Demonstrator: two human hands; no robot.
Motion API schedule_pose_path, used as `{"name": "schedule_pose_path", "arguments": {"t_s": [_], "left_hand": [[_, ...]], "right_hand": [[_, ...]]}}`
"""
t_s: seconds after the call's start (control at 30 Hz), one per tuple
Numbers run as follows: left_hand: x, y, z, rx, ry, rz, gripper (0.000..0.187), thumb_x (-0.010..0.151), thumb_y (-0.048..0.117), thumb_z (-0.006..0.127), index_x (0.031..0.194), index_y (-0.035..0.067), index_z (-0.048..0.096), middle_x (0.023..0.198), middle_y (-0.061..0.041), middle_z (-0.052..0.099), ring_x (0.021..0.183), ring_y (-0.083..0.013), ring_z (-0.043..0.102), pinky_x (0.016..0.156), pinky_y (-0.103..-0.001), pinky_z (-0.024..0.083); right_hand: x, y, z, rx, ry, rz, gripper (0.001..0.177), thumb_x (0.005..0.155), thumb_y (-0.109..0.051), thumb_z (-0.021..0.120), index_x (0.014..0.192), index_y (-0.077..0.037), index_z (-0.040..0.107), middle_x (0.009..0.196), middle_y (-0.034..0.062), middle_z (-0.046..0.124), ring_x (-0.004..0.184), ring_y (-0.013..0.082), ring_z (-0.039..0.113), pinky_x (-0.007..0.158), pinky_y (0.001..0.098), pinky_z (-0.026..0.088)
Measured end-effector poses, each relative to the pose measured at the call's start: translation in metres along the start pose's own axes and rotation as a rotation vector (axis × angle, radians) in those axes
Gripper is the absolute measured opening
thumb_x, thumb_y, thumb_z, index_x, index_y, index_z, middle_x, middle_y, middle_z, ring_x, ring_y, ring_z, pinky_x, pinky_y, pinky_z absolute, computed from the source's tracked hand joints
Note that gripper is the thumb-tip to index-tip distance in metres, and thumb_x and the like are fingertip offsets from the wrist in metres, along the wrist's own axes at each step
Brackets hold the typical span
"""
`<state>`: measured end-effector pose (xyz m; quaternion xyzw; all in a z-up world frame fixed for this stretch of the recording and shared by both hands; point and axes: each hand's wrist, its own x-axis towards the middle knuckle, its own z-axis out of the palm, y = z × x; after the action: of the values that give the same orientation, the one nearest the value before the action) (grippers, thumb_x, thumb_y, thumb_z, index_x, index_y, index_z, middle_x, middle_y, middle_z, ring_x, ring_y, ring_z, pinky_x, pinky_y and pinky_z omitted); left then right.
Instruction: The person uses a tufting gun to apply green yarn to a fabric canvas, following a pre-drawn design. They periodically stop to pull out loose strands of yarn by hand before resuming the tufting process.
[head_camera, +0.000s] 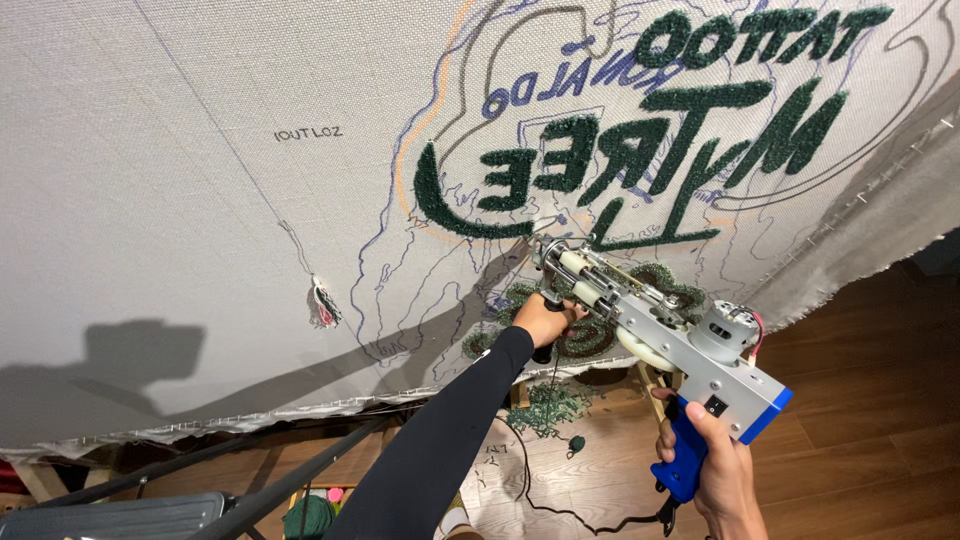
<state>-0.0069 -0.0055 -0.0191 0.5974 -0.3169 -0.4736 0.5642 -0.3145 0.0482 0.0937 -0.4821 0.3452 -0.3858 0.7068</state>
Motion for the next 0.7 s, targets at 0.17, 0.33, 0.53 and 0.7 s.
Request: {"name": "schedule_pose_path", "arguments": {"t_s": [0.17,0.33,0.53,0.7], "left_hand": [[-0.002,0.008,-0.003,0.066,-0.01,-0.056,0.018,0.092,0.015,0.077,0.09,-0.001,0.069,0.082,-0.007,0.07,0.064,-0.0138,0.064,0.058,-0.031,0.055],[-0.002,0.007,-0.002,-0.083,-0.011,-0.009,0.021,0.09,0.012,0.076,0.082,0.001,0.06,0.082,-0.003,0.068,0.066,-0.012,0.066,0.058,-0.033,0.058],[-0.007,0.017,-0.004,-0.018,-0.021,0.002,0.021,0.093,0.012,0.074,0.079,-0.002,0.065,0.084,-0.005,0.072,0.065,-0.0143,0.066,0.057,-0.033,0.057],[0.001,0.018,-0.005,-0.07,-0.018,0.04,0.017,0.09,0.011,0.074,0.082,-0.001,0.066,0.085,-0.006,0.072,0.067,-0.0134,0.069,0.057,-0.034,0.059]], "right_hand": [[0.004,0.005,0.0,0.01,0.006,0.013,0.053,0.092,-0.032,0.06,0.119,0.013,0.062,0.07,0.0171,0.055,0.053,0.0212,0.051,0.048,0.0345,0.044],[0.008,0.009,-0.004,0.029,-0.009,-0.045,0.051,0.093,-0.032,0.061,0.121,0.011,0.059,0.087,0.0164,0.064,0.057,0.02,0.052,0.049,0.035,0.045],[0.011,0.007,0.0,0.036,0.011,0.015,0.051,0.093,-0.032,0.059,0.119,0.012,0.06,0.078,0.0178,0.06,0.055,0.0211,0.051,0.049,0.0351,0.044],[0.014,0.001,0.01,0.048,-0.023,-0.077,0.046,0.095,-0.03,0.061,0.12,0.009,0.059,0.096,0.0143,0.072,0.057,0.0191,0.054,0.047,0.0342,0.047]]}}
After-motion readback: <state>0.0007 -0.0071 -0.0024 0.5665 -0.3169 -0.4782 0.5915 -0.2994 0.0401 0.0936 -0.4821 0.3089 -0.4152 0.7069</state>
